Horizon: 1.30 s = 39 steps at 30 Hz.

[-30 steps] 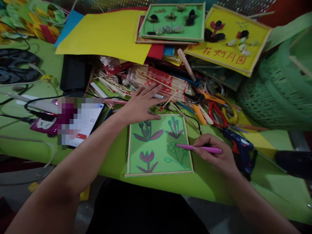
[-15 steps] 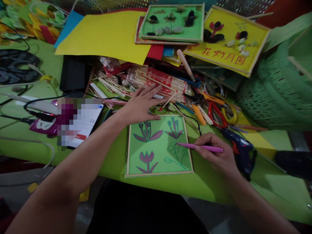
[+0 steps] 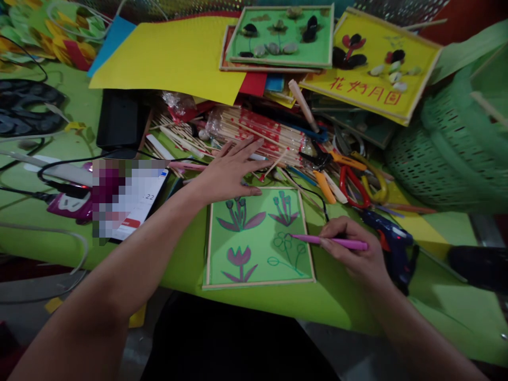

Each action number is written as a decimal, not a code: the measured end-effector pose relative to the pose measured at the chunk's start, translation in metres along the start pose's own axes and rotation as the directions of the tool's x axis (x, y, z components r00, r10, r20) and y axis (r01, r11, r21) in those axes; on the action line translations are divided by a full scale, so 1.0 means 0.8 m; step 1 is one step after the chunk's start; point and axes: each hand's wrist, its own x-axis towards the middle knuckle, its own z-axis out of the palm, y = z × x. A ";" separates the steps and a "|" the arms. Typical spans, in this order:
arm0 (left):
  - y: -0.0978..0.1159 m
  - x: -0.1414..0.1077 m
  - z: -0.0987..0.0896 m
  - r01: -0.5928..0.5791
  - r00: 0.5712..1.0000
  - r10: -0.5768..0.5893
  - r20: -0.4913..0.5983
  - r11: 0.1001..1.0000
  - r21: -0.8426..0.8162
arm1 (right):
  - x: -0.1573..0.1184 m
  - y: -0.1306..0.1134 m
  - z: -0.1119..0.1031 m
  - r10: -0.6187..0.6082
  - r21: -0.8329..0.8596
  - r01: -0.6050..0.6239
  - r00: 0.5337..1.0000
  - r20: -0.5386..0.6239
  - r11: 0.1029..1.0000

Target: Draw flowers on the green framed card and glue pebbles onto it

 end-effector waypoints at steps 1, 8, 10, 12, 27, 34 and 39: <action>0.001 0.000 0.000 0.003 1.000 -0.003 0.003 1.000 -0.002 | -0.001 0.001 -0.001 0.008 0.004 -0.008 1.000 0.003 1.000; 0.000 0.000 0.000 0.001 1.000 -0.001 0.002 1.000 -0.001 | -0.002 0.006 -0.003 -0.018 0.022 0.017 1.000 0.026 1.000; -0.001 0.000 0.001 -0.003 1.000 0.003 -0.001 1.000 -0.002 | -0.001 0.006 -0.002 -0.031 0.009 0.030 0.999 0.028 1.000; -0.001 0.000 0.002 -0.010 1.000 0.010 -0.009 1.000 -0.005 | -0.001 0.004 -0.002 -0.024 0.007 0.024 0.999 0.023 1.000; -0.001 0.000 0.002 -0.008 1.000 0.008 -0.013 1.000 0.005 | 0.001 -0.006 0.003 -0.036 -0.071 0.040 0.997 0.062 0.997; -0.001 0.000 0.003 -0.009 1.000 0.009 -0.019 1.000 -0.002 | 0.000 -0.003 0.002 -0.050 -0.070 0.055 0.996 0.073 0.996; -0.001 0.001 0.003 -0.004 1.000 0.004 -0.012 1.000 0.009 | 0.000 0.001 0.002 -0.041 -0.059 0.045 0.997 0.064 0.997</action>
